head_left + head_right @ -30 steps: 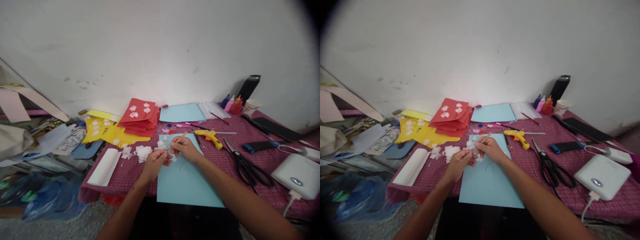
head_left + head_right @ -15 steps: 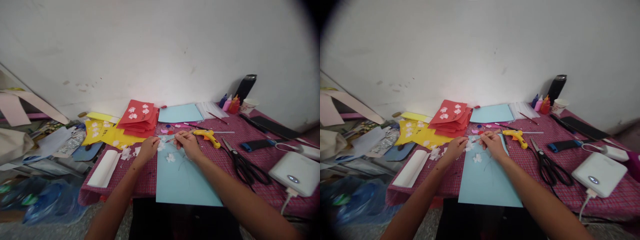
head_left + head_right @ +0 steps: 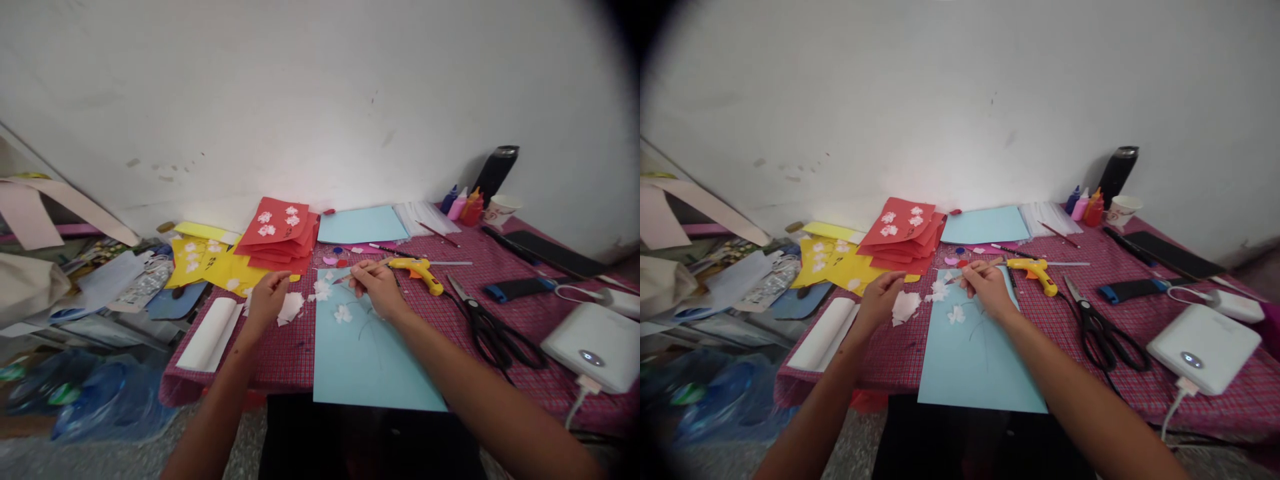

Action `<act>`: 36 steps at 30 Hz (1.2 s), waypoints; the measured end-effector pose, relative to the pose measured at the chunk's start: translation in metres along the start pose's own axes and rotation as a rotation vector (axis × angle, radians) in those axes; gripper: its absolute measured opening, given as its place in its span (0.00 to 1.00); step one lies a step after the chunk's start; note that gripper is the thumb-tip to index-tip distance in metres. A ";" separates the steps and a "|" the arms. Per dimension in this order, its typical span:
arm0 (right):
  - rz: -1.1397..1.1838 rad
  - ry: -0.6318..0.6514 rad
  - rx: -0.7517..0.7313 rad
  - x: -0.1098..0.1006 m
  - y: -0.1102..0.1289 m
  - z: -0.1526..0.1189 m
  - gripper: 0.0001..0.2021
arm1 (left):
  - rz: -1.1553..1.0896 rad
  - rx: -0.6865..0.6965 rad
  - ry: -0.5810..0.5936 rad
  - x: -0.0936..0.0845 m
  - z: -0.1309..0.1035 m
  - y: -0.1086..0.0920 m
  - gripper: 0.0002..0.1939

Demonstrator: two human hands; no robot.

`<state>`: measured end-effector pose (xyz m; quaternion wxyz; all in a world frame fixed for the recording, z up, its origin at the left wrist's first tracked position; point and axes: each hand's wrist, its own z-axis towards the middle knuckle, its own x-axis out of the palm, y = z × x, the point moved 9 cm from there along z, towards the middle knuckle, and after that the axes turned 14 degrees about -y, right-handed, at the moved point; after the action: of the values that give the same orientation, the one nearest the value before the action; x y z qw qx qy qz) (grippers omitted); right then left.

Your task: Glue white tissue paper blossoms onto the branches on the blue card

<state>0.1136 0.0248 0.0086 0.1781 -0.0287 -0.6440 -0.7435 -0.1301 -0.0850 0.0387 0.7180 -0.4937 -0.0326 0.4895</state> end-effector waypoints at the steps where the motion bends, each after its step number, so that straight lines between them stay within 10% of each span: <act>1: -0.004 0.004 -0.005 0.000 0.000 0.000 0.14 | 0.015 -0.025 -0.012 -0.009 0.000 0.007 0.13; 6: -0.041 0.023 -0.019 0.003 -0.002 -0.002 0.14 | 0.134 -0.029 0.062 -0.028 -0.012 0.023 0.13; 23: -0.049 0.031 -0.017 0.004 -0.005 -0.002 0.13 | 0.386 0.444 0.311 0.008 -0.038 0.003 0.13; 36: -0.048 0.041 -0.030 0.003 -0.007 -0.002 0.13 | 0.252 0.162 0.123 -0.010 -0.019 0.012 0.09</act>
<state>0.1092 0.0234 0.0023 0.1732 -0.0006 -0.6296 -0.7574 -0.1328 -0.1049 0.0243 0.6889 -0.4635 0.1129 0.5457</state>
